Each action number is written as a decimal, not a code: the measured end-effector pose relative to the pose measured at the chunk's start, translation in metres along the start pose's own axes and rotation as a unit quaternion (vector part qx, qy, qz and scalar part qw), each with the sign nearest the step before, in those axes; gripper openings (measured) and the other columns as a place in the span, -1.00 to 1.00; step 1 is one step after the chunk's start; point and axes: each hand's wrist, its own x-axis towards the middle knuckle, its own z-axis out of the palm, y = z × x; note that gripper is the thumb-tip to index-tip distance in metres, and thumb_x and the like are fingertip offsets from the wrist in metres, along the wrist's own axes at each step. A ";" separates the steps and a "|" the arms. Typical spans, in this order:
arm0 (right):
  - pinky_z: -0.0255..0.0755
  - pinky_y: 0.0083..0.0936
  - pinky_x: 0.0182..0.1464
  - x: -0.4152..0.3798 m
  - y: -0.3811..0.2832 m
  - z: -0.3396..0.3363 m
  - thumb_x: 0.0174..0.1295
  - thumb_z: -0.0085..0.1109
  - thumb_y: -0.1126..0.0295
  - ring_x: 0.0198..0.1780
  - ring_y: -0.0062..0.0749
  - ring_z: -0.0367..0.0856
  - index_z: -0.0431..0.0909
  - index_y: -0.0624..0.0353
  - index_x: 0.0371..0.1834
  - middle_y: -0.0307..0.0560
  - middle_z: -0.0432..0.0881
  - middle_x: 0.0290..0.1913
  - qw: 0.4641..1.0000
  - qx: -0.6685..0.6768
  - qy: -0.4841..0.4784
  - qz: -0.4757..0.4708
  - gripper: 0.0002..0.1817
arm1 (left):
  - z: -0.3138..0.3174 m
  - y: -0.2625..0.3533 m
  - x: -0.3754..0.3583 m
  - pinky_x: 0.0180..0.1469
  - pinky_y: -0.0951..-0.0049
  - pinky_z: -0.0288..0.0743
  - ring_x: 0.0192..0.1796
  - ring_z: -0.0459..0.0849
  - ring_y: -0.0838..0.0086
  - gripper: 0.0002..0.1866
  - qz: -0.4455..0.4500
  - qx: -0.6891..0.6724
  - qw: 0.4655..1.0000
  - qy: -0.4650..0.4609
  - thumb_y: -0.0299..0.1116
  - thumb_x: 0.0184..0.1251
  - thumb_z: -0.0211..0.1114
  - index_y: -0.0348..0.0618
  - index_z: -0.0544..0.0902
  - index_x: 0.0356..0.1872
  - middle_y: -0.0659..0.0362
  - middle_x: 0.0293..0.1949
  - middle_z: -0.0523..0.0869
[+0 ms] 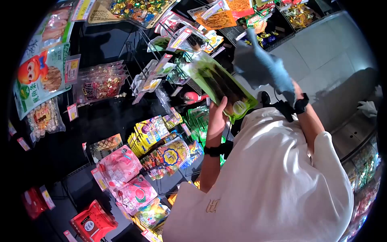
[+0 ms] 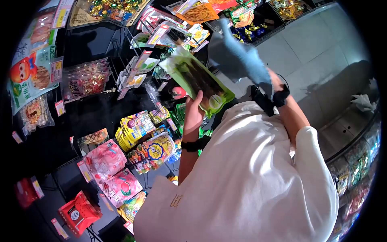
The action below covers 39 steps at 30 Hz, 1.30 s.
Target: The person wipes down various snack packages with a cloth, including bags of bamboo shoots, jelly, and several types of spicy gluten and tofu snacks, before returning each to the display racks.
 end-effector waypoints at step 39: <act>0.33 -0.44 0.20 -0.012 -0.095 0.082 0.28 0.07 0.48 0.13 -0.40 0.46 0.45 0.28 0.12 -0.06 0.56 0.05 0.979 0.002 -0.200 -0.043 -0.66 | 0.056 0.099 -0.040 -0.35 0.42 0.50 -0.25 0.62 0.47 -0.67 0.031 0.114 0.987 0.105 -0.14 0.39 0.25 -0.21 0.53 -0.06 0.18 -0.19 0.62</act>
